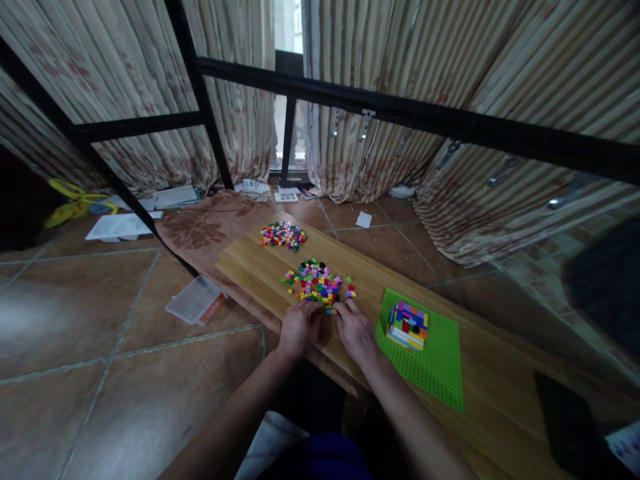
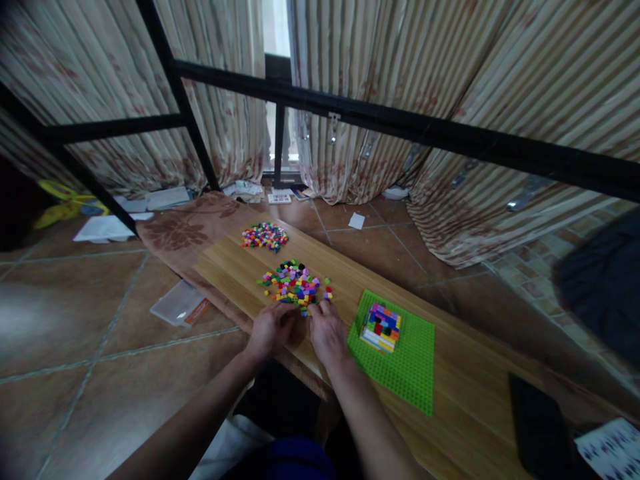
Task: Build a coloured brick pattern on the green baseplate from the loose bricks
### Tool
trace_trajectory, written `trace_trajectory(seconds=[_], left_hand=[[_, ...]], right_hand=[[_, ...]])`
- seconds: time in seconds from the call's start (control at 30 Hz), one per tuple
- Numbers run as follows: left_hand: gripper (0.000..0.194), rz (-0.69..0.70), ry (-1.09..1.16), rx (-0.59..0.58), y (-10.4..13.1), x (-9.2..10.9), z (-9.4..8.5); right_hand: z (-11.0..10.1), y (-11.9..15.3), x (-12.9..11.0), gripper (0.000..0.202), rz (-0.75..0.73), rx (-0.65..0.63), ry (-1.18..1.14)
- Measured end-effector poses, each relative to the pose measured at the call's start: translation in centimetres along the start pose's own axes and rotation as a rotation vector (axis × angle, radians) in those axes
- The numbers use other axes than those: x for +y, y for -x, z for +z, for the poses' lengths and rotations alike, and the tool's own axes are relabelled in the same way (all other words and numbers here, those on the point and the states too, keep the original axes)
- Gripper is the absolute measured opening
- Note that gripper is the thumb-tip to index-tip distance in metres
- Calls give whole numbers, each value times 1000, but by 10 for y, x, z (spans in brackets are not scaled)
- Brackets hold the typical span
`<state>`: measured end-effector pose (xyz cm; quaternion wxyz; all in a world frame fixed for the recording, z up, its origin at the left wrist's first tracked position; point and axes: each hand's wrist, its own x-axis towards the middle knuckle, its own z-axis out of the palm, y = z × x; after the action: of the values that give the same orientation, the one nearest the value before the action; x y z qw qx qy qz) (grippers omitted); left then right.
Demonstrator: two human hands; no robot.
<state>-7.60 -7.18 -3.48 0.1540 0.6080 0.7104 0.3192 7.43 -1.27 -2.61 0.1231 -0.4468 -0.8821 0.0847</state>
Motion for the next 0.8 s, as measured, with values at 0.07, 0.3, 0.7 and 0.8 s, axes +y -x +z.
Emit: trace_trajectory(seconds=[0.07, 0.3, 0.7, 0.8], left_hand=[[24, 14, 2, -6, 0, 0, 1], [20, 6, 57, 2, 2, 2, 1], [29, -305, 964, -263, 12, 45, 15], [29, -356, 1074, -339, 16, 62, 18]], right_hand=[[-1, 2, -3, 19, 1, 3, 20], [2, 5, -11, 9, 26, 95, -102], [-25, 60, -11, 15, 138, 243, -510], [-35, 77, -2, 12, 221, 242, -636]])
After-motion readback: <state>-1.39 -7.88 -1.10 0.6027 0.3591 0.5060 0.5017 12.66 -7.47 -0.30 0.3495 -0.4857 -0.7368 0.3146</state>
